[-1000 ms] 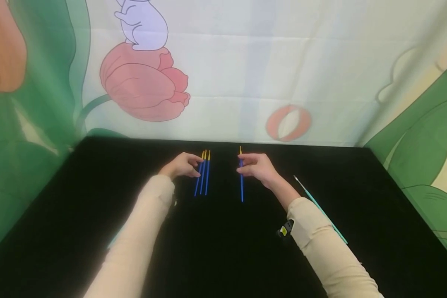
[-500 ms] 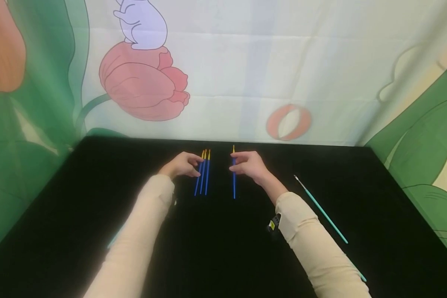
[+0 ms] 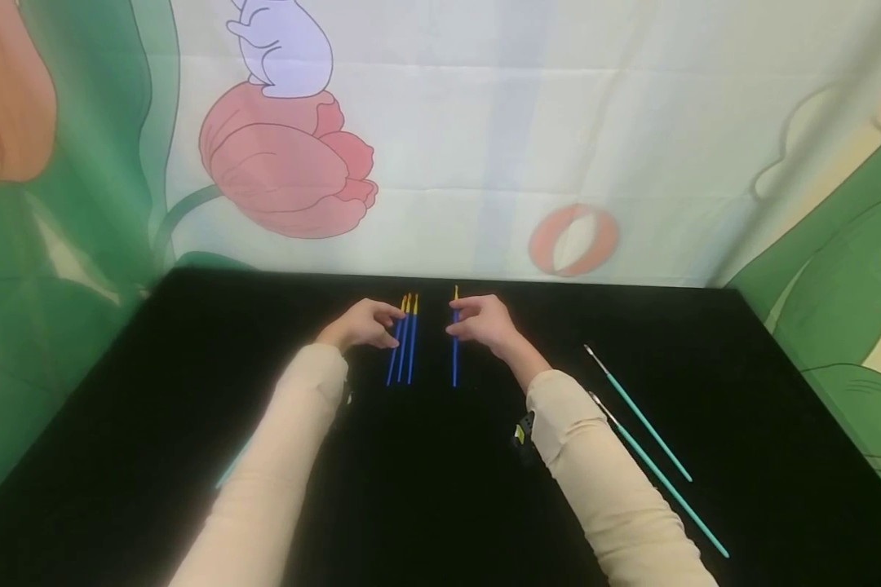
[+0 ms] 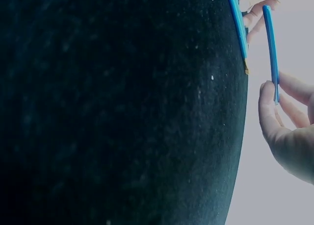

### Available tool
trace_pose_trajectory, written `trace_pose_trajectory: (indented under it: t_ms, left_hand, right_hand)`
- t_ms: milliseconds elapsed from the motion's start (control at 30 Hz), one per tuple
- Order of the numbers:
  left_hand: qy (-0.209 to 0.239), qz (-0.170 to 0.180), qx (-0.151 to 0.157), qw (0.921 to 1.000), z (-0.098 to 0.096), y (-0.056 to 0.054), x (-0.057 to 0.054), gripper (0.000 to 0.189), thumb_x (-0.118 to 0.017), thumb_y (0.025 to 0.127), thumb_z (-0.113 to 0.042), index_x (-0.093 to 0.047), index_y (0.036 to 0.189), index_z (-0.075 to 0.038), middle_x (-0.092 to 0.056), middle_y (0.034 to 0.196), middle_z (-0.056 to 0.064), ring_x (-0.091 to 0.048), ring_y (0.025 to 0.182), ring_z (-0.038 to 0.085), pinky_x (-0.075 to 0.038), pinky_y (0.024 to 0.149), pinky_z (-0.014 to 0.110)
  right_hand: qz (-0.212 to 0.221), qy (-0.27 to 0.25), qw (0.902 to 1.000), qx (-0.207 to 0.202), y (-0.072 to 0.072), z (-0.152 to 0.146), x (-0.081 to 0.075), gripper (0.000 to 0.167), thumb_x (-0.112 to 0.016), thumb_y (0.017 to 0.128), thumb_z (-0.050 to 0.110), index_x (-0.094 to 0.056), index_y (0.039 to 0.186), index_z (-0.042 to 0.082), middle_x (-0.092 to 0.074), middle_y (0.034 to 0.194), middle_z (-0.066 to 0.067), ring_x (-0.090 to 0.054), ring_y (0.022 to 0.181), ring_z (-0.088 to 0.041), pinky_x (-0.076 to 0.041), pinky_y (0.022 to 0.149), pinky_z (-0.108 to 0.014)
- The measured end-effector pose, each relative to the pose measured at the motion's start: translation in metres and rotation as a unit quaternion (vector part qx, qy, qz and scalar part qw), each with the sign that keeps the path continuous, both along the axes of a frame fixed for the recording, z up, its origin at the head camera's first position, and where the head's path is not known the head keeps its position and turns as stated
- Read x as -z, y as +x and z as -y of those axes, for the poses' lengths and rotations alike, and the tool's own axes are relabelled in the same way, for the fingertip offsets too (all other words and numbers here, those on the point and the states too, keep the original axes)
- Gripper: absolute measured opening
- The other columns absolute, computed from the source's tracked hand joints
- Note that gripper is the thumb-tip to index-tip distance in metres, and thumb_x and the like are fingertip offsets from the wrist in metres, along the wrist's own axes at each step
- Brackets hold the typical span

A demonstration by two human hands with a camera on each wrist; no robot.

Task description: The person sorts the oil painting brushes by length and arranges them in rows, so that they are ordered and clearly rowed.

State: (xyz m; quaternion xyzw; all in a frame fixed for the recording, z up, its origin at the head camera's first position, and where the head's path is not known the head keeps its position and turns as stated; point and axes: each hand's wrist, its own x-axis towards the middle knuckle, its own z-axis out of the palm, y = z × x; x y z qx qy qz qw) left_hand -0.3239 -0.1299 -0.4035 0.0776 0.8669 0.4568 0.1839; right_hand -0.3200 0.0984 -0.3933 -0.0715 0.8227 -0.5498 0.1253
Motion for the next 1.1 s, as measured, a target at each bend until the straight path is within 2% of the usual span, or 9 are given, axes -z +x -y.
trace_pose_trajectory:
  t_ms: [300,600,1100]
  left_hand:
    - [-0.011,-0.005,-0.002,0.9999,0.0,0.0,-0.001,0.046,-0.066,0.081,-0.003,-0.053,0.125,-0.006,-0.049,0.12,0.019,-0.06,0.096,0.028,-0.051,0.082,0.035]
    - [-0.006,-0.002,-0.003,1.0,-0.001,0.001,-0.002,0.047,-0.065,0.081,-0.001,-0.052,0.126,-0.004,-0.048,0.12,0.02,-0.06,0.096,0.029,-0.052,0.08,0.033]
    - [-0.007,-0.001,-0.003,1.0,-0.001,0.002,-0.002,0.047,-0.066,0.08,-0.001,-0.053,0.125,-0.005,-0.049,0.119,0.02,-0.06,0.094,0.028,-0.052,0.079,0.032]
  right_hand:
    - [0.008,0.011,0.9999,0.009,-0.002,0.012,0.002,0.046,-0.065,0.081,0.002,-0.053,0.125,0.002,-0.054,0.108,-0.016,-0.063,0.09,-0.024,-0.053,0.076,-0.03]
    - [0.009,0.023,0.9996,0.016,-0.006,0.018,0.013,0.046,-0.066,0.08,0.002,-0.053,0.124,0.002,-0.056,0.105,-0.014,-0.064,0.087,-0.023,-0.053,0.075,-0.03]
    - [0.012,0.019,0.9997,0.011,-0.008,0.031,0.017,0.043,-0.065,0.08,0.0,-0.054,0.122,0.0,-0.056,0.107,-0.017,-0.064,0.086,-0.025,-0.054,0.073,-0.029]
